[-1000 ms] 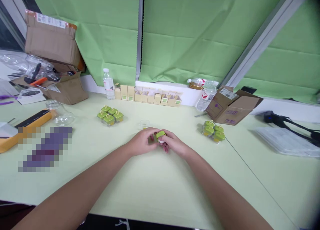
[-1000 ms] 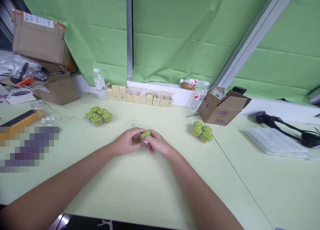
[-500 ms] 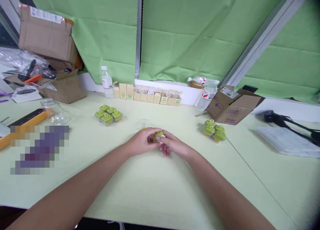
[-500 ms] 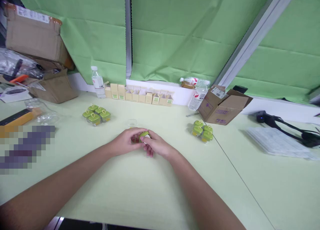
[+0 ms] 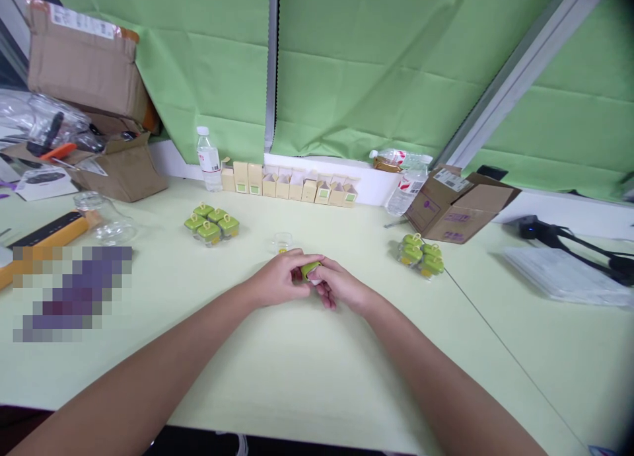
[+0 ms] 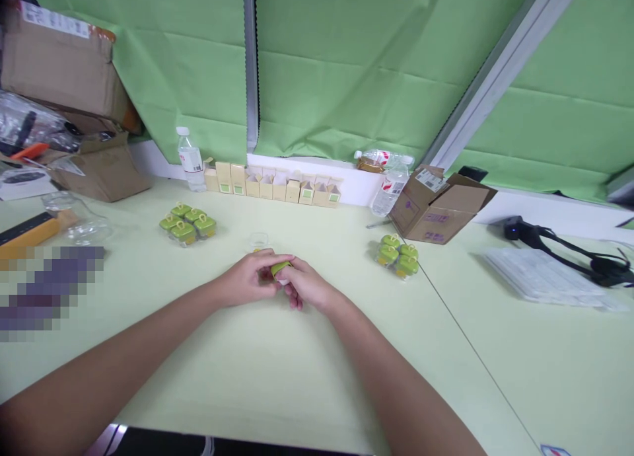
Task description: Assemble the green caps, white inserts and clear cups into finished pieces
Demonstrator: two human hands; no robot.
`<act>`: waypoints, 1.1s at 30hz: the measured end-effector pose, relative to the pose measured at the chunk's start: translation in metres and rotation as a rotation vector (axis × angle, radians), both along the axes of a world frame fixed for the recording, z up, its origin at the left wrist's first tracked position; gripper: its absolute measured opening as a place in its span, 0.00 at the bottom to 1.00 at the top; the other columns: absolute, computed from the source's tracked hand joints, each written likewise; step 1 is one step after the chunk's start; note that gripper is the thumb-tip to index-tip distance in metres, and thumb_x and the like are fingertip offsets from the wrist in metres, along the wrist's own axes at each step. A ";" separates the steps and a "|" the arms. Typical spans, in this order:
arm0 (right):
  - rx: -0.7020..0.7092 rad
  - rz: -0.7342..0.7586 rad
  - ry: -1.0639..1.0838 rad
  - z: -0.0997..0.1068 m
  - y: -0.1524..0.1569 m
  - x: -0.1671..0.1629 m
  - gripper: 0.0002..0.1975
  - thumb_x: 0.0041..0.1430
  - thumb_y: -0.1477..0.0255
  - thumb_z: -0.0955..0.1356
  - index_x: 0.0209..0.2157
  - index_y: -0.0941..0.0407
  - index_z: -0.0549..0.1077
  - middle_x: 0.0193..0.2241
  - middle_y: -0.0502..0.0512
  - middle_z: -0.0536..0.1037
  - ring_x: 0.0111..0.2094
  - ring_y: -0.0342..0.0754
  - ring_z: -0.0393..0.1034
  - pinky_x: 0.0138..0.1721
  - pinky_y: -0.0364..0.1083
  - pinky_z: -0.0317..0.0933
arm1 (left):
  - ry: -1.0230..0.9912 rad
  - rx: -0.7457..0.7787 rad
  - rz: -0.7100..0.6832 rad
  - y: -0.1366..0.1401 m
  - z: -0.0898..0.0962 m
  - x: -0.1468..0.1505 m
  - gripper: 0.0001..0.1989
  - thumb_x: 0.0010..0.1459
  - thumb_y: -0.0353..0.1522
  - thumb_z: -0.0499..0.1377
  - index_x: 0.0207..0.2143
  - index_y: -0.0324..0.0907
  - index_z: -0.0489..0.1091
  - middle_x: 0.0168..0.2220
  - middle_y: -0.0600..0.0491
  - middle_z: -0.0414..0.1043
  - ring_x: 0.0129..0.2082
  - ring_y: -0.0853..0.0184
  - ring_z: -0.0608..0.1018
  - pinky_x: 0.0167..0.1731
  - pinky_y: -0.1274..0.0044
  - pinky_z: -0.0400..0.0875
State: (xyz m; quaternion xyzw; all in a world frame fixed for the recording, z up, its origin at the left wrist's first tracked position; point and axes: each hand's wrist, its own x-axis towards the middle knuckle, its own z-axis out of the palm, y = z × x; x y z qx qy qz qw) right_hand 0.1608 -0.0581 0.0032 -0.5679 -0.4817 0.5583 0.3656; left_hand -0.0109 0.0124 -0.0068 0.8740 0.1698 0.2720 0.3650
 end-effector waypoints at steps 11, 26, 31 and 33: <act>0.031 0.010 -0.080 0.013 -0.007 -0.008 0.16 0.59 0.61 0.67 0.46 0.52 0.66 0.24 0.46 0.73 0.19 0.44 0.71 0.14 0.40 0.63 | 0.009 0.100 0.060 0.000 0.008 -0.005 0.27 0.50 0.26 0.60 0.55 0.50 0.70 0.35 0.54 0.66 0.33 0.68 0.72 0.35 0.76 0.68; 0.077 -0.104 -0.063 0.002 0.000 -0.009 0.07 0.51 0.70 0.64 0.32 0.55 0.71 0.17 0.43 0.68 0.11 0.40 0.60 0.10 0.40 0.59 | 0.005 0.099 0.044 -0.004 0.004 -0.001 0.33 0.48 0.22 0.58 0.57 0.53 0.69 0.34 0.55 0.65 0.32 0.70 0.71 0.30 0.79 0.66; 0.040 -0.138 -0.036 0.005 0.000 -0.011 0.07 0.48 0.70 0.64 0.30 0.55 0.71 0.14 0.42 0.64 0.12 0.39 0.56 0.12 0.40 0.59 | 0.005 0.103 0.053 -0.005 0.004 0.000 0.33 0.48 0.23 0.58 0.58 0.52 0.68 0.34 0.55 0.63 0.31 0.71 0.71 0.29 0.79 0.66; 0.038 -0.137 -0.018 0.008 0.000 -0.011 0.06 0.46 0.71 0.64 0.28 0.55 0.70 0.14 0.42 0.62 0.13 0.39 0.54 0.12 0.40 0.58 | 0.006 0.107 0.049 -0.005 0.005 0.000 0.33 0.49 0.24 0.58 0.58 0.51 0.68 0.34 0.55 0.63 0.30 0.71 0.70 0.30 0.79 0.66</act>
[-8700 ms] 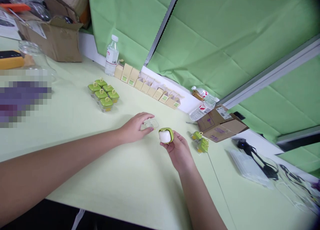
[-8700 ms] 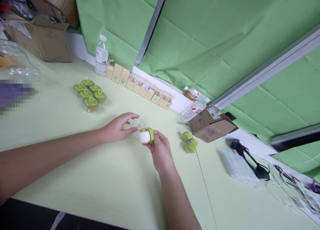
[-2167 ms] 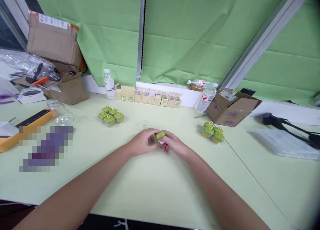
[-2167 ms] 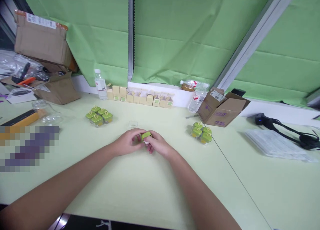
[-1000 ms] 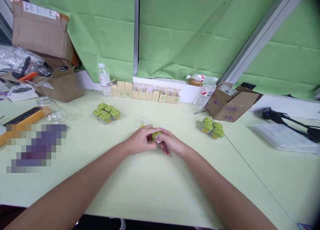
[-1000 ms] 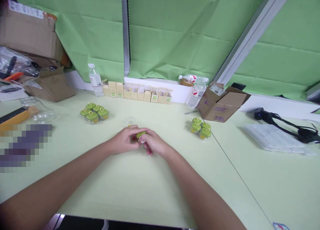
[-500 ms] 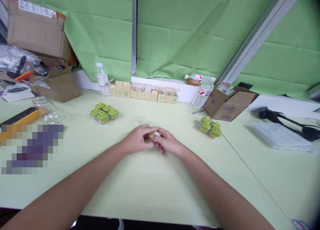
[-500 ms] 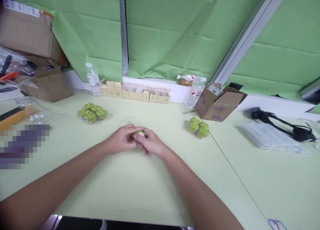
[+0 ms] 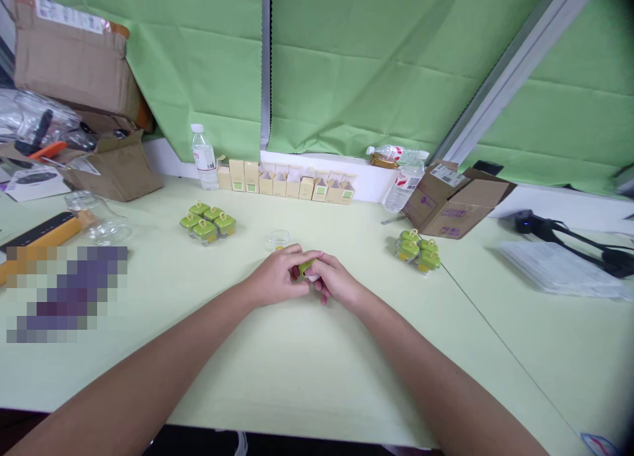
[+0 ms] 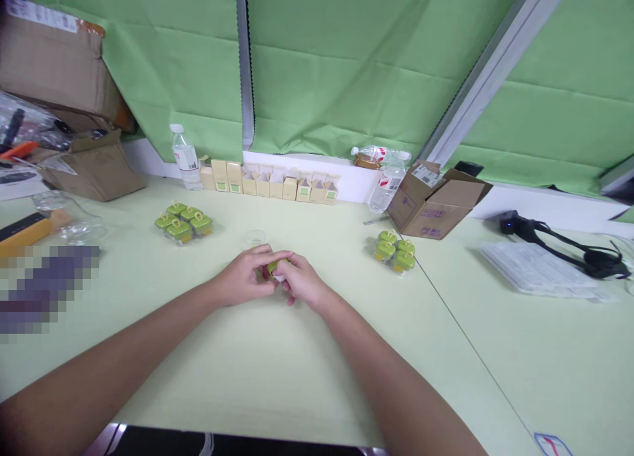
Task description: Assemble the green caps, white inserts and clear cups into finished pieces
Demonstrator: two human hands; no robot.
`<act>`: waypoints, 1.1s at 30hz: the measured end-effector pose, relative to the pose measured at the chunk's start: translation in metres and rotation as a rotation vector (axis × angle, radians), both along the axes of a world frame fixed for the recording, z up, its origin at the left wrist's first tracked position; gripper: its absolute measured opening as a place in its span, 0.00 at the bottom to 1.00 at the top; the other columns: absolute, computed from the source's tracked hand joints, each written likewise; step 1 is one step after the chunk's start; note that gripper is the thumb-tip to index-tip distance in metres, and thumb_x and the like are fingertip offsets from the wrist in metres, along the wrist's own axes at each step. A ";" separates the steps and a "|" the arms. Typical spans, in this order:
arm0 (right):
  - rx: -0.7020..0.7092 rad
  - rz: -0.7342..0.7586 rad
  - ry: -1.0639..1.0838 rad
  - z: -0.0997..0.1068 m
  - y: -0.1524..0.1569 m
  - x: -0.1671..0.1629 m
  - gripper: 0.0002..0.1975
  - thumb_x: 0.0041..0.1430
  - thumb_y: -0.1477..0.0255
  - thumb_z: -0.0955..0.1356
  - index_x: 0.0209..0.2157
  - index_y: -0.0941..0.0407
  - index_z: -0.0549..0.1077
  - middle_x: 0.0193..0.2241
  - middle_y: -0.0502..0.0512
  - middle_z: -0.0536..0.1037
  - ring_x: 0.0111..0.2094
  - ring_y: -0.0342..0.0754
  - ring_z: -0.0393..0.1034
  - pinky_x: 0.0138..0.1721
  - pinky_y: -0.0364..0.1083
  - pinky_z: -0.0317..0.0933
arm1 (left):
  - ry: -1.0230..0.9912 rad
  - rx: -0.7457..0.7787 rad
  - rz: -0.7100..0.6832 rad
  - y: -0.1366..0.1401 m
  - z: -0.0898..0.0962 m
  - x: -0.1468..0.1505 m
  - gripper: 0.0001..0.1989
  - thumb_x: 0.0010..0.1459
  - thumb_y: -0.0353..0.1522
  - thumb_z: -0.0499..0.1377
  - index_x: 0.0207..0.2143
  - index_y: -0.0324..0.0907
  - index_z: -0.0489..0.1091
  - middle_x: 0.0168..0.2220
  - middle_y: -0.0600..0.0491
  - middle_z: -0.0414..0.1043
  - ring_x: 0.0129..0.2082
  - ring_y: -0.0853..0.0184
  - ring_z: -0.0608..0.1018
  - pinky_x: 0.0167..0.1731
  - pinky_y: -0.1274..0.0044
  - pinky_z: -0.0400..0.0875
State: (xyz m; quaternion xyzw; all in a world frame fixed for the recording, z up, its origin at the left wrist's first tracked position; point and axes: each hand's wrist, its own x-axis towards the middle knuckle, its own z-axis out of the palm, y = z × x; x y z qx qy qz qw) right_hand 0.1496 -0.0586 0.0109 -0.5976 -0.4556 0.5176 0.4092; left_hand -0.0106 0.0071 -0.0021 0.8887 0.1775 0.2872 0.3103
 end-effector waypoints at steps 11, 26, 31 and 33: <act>0.048 0.069 -0.028 0.003 -0.004 0.004 0.13 0.48 0.71 0.64 0.37 0.54 0.74 0.15 0.42 0.56 0.17 0.40 0.51 0.15 0.40 0.61 | 0.001 0.005 -0.006 0.003 0.002 -0.003 0.30 0.51 0.27 0.61 0.58 0.52 0.68 0.34 0.55 0.67 0.33 0.68 0.72 0.34 0.76 0.67; 0.134 -0.092 0.006 0.003 -0.001 0.010 0.21 0.48 0.68 0.64 0.46 0.55 0.72 0.15 0.40 0.57 0.15 0.41 0.51 0.18 0.44 0.64 | -0.033 -0.211 0.106 0.013 0.003 -0.008 0.17 0.56 0.37 0.61 0.47 0.46 0.64 0.31 0.58 0.68 0.27 0.71 0.71 0.28 0.79 0.65; 0.308 -0.261 -0.460 -0.005 0.000 0.015 0.11 0.50 0.63 0.68 0.36 0.53 0.72 0.22 0.45 0.66 0.22 0.43 0.60 0.23 0.42 0.56 | -0.107 -0.223 0.184 0.014 -0.003 -0.006 0.22 0.58 0.39 0.61 0.51 0.47 0.57 0.36 0.56 0.70 0.27 0.72 0.72 0.27 0.79 0.66; 0.394 -0.261 -0.667 -0.008 0.000 0.017 0.10 0.50 0.66 0.68 0.36 0.52 0.73 0.23 0.45 0.67 0.24 0.43 0.60 0.27 0.42 0.55 | -0.121 -0.223 0.184 0.013 -0.003 -0.005 0.22 0.59 0.40 0.60 0.51 0.46 0.57 0.38 0.54 0.71 0.29 0.71 0.73 0.29 0.78 0.67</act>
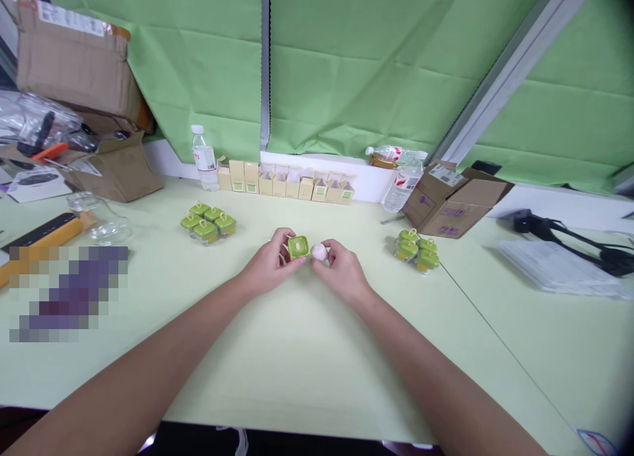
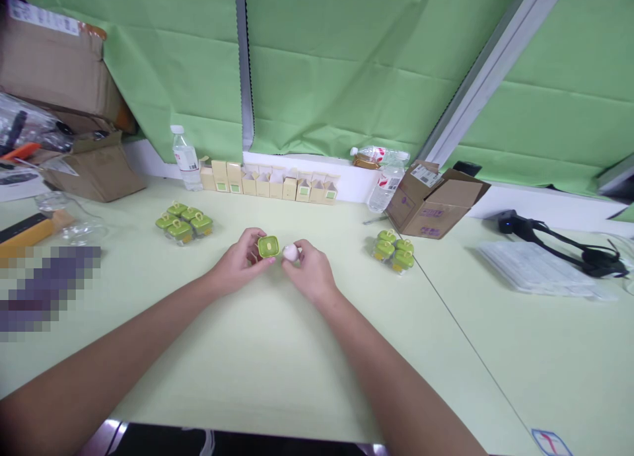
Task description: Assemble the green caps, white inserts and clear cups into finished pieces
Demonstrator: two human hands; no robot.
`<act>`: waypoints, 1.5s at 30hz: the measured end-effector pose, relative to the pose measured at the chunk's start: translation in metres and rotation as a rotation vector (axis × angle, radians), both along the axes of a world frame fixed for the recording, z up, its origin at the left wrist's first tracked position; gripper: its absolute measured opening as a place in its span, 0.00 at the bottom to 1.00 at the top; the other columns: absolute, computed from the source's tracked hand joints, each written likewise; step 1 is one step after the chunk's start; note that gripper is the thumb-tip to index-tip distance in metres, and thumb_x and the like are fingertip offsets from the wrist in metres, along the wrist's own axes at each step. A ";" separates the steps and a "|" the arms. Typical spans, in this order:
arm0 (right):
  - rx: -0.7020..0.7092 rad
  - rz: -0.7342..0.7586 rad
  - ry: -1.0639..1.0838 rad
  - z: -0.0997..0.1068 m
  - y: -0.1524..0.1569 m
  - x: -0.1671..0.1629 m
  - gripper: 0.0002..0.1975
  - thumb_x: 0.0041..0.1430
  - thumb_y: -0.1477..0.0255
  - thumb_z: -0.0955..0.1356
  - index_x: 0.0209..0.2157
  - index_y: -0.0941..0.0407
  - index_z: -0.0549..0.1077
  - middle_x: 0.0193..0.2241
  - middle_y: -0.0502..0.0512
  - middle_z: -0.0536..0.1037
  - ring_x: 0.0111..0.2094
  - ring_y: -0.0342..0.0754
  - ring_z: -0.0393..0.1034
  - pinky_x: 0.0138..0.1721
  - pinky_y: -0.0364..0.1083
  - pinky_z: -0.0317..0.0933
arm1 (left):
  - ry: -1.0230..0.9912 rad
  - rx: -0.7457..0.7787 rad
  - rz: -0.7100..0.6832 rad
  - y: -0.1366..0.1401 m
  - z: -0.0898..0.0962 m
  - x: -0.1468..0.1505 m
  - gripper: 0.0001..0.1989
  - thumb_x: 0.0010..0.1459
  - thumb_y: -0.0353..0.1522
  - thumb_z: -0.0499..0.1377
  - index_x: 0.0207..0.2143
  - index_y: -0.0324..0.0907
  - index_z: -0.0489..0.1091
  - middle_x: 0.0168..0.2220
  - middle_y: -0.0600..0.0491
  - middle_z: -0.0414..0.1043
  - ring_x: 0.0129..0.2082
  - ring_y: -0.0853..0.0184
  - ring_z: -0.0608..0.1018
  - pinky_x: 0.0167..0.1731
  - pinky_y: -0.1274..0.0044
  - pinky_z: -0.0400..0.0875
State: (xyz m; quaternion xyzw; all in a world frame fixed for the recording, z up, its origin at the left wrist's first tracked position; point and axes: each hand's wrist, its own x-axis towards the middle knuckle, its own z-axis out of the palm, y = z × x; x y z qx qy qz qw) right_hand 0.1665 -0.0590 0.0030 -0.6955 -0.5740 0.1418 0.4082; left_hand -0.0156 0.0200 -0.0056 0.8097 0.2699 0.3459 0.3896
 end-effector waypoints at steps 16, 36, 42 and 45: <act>0.120 0.087 0.162 0.005 -0.004 -0.010 0.16 0.58 0.66 0.66 0.48 0.53 0.72 0.42 0.55 0.74 0.32 0.45 0.68 0.33 0.45 0.65 | -0.144 0.198 0.115 -0.002 0.006 0.002 0.21 0.57 0.38 0.62 0.52 0.45 0.66 0.44 0.49 0.68 0.36 0.68 0.72 0.32 0.76 0.71; 0.139 0.050 0.873 0.005 0.004 -0.012 0.16 0.47 0.62 0.75 0.35 0.56 0.72 0.27 0.47 0.74 0.23 0.40 0.67 0.21 0.40 0.59 | -0.159 -0.161 -0.039 -0.001 -0.001 0.005 0.21 0.57 0.35 0.61 0.52 0.46 0.61 0.47 0.50 0.66 0.38 0.69 0.74 0.35 0.77 0.71; 0.202 0.098 0.781 0.001 0.004 -0.013 0.15 0.49 0.61 0.74 0.34 0.55 0.73 0.31 0.48 0.75 0.21 0.38 0.65 0.19 0.39 0.57 | -0.244 -0.411 -0.077 0.006 0.002 0.007 0.11 0.59 0.39 0.57 0.37 0.41 0.71 0.35 0.52 0.70 0.33 0.68 0.73 0.30 0.78 0.70; 0.193 0.120 0.685 0.001 0.003 -0.015 0.14 0.50 0.61 0.74 0.34 0.55 0.74 0.31 0.50 0.76 0.21 0.39 0.64 0.19 0.40 0.58 | -0.235 -0.434 -0.088 0.006 0.004 0.007 0.13 0.57 0.40 0.61 0.38 0.40 0.75 0.33 0.52 0.73 0.31 0.69 0.72 0.30 0.78 0.68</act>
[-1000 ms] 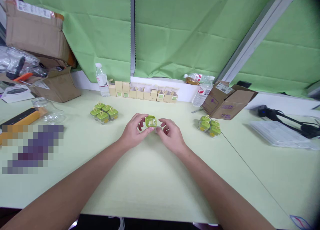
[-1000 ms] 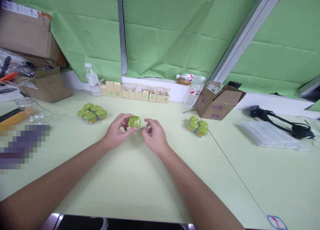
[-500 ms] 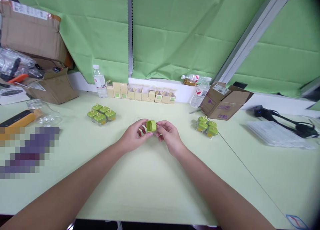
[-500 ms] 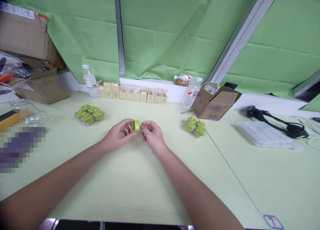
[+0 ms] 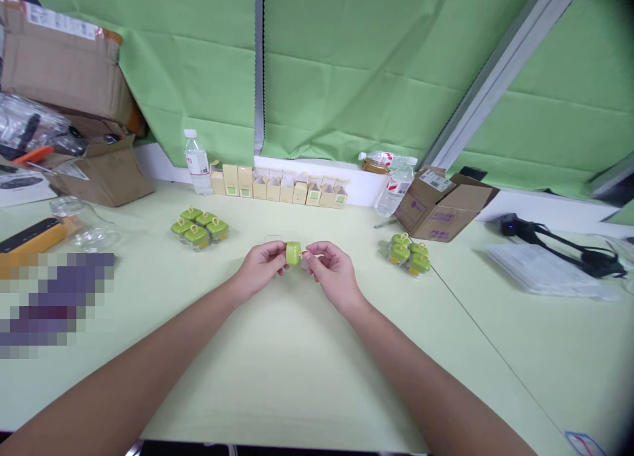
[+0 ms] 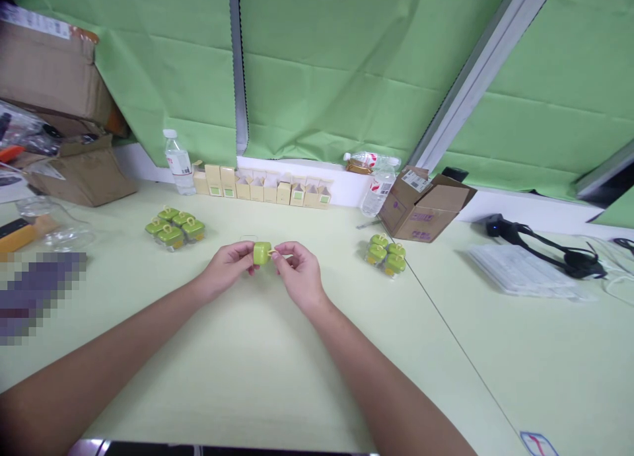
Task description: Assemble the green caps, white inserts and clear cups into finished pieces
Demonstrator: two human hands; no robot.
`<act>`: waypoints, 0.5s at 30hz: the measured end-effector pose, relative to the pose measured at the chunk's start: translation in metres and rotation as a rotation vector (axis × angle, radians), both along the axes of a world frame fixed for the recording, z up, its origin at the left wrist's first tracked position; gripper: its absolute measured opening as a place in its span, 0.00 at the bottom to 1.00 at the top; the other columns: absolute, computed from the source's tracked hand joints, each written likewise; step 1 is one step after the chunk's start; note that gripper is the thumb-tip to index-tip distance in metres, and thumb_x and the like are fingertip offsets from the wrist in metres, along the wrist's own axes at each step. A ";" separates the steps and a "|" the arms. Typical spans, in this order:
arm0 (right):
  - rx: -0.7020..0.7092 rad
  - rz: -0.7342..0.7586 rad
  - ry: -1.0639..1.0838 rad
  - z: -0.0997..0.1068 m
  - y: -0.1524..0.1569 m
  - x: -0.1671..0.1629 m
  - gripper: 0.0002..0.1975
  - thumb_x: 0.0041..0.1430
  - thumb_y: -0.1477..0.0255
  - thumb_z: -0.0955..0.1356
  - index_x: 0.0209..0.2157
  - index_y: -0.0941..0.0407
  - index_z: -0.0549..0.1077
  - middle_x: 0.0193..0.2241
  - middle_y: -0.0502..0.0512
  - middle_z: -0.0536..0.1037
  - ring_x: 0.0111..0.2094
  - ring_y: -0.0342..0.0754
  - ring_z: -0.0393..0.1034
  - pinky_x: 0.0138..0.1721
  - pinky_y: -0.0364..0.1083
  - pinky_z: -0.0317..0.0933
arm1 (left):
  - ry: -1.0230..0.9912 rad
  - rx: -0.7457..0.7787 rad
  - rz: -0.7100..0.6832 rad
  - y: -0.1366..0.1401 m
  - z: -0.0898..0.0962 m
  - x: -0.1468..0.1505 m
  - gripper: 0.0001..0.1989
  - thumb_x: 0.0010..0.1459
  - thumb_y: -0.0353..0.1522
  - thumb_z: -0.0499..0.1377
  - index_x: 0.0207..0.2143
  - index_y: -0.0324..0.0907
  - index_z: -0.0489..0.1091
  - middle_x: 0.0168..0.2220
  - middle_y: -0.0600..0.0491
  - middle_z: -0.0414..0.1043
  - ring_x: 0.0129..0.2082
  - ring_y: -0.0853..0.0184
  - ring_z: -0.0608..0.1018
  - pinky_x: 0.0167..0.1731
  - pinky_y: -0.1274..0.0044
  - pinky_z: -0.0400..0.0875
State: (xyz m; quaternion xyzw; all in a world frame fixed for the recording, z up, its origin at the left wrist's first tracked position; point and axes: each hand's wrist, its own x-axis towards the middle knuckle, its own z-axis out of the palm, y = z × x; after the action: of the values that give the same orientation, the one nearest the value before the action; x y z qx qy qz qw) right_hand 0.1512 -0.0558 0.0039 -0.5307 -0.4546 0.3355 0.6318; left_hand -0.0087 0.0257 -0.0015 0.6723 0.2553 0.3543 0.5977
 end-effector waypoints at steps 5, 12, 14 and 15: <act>-0.016 0.004 -0.091 0.001 -0.002 0.001 0.15 0.51 0.61 0.73 0.38 0.55 0.78 0.33 0.53 0.79 0.23 0.41 0.67 0.23 0.42 0.62 | 0.001 -0.023 -0.013 0.000 0.001 -0.001 0.15 0.52 0.40 0.65 0.38 0.40 0.78 0.34 0.51 0.76 0.32 0.68 0.73 0.31 0.78 0.68; -0.041 0.017 -0.086 0.003 -0.003 0.001 0.14 0.49 0.61 0.75 0.34 0.56 0.80 0.26 0.53 0.79 0.22 0.42 0.66 0.23 0.42 0.61 | -0.003 -0.056 -0.006 0.001 -0.003 -0.003 0.16 0.49 0.39 0.68 0.39 0.41 0.80 0.35 0.52 0.79 0.33 0.68 0.74 0.33 0.78 0.68; -0.040 0.013 -0.101 0.002 -0.004 0.001 0.13 0.49 0.62 0.74 0.33 0.56 0.81 0.25 0.52 0.79 0.22 0.41 0.65 0.22 0.42 0.60 | 0.003 -0.050 -0.010 0.002 -0.004 -0.004 0.16 0.49 0.39 0.68 0.39 0.41 0.80 0.34 0.52 0.79 0.32 0.68 0.75 0.35 0.77 0.68; -0.042 0.010 -0.110 0.001 -0.004 0.001 0.13 0.49 0.62 0.74 0.33 0.56 0.81 0.25 0.52 0.78 0.22 0.41 0.65 0.23 0.42 0.60 | 0.006 -0.047 -0.013 0.002 -0.006 -0.004 0.16 0.49 0.39 0.68 0.39 0.41 0.80 0.34 0.52 0.80 0.33 0.67 0.76 0.36 0.77 0.69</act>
State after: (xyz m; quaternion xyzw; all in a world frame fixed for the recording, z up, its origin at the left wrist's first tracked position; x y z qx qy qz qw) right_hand 0.1525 -0.0599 0.0052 -0.5592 -0.4841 0.3186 0.5928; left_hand -0.0131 0.0280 -0.0070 0.6610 0.2608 0.3422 0.6148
